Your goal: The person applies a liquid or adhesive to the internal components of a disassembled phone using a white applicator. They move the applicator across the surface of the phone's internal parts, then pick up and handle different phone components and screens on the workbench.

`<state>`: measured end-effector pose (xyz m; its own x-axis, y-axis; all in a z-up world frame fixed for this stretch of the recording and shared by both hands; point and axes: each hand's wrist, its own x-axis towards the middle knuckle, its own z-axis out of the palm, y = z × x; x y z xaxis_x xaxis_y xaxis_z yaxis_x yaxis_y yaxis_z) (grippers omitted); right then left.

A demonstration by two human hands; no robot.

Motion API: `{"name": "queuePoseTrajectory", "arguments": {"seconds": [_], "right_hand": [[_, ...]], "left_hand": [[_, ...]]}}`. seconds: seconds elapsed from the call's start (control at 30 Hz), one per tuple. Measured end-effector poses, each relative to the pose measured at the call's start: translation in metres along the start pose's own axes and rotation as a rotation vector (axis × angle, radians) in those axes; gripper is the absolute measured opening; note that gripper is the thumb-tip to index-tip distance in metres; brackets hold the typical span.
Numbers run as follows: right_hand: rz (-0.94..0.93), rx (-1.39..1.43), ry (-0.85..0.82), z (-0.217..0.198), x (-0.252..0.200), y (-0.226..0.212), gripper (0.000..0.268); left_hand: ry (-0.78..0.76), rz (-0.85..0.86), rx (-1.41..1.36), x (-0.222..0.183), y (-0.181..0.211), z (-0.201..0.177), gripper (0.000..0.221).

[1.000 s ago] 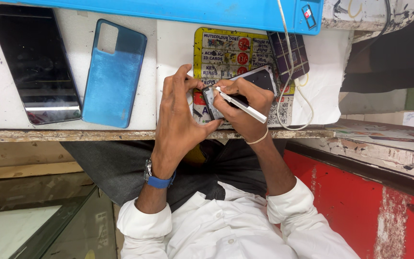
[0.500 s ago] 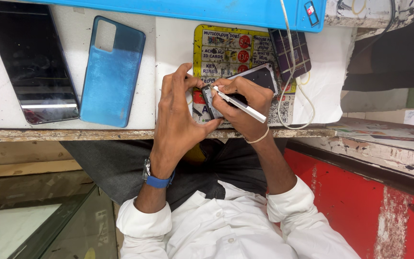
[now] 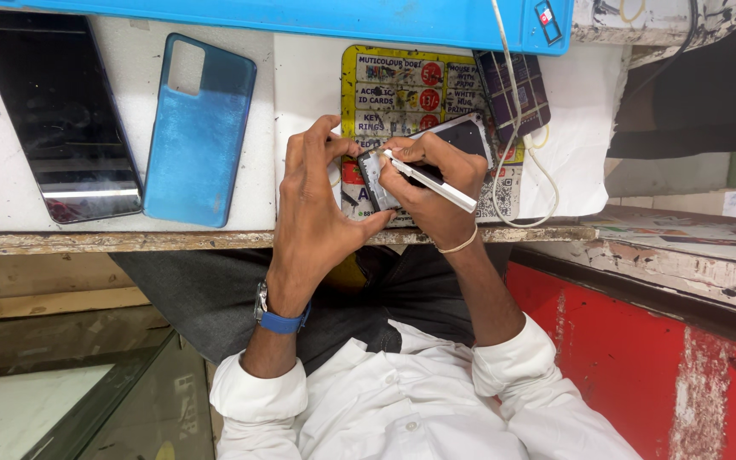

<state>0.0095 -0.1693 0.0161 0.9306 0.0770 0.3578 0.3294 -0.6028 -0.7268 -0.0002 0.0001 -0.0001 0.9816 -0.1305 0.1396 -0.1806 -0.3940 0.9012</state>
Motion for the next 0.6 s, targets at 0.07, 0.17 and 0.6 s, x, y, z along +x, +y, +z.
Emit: {"name": "queuePoseTrajectory", "arguments": {"seconds": [0.07,0.17,0.6], "right_hand": [[0.032,0.01,-0.006,0.0,0.0,0.0,0.015],[0.057,0.03,-0.001,-0.001,0.0,0.0,0.015],[0.129,0.129,0.16,-0.008,-0.003,0.016,0.015]], "left_hand": [[0.002,0.001,-0.002,-0.001,0.0,0.0,0.111],[0.011,0.01,-0.019,-0.002,0.0,0.001,0.109],[0.011,0.046,-0.004,0.0,0.006,-0.007,0.103]]}}
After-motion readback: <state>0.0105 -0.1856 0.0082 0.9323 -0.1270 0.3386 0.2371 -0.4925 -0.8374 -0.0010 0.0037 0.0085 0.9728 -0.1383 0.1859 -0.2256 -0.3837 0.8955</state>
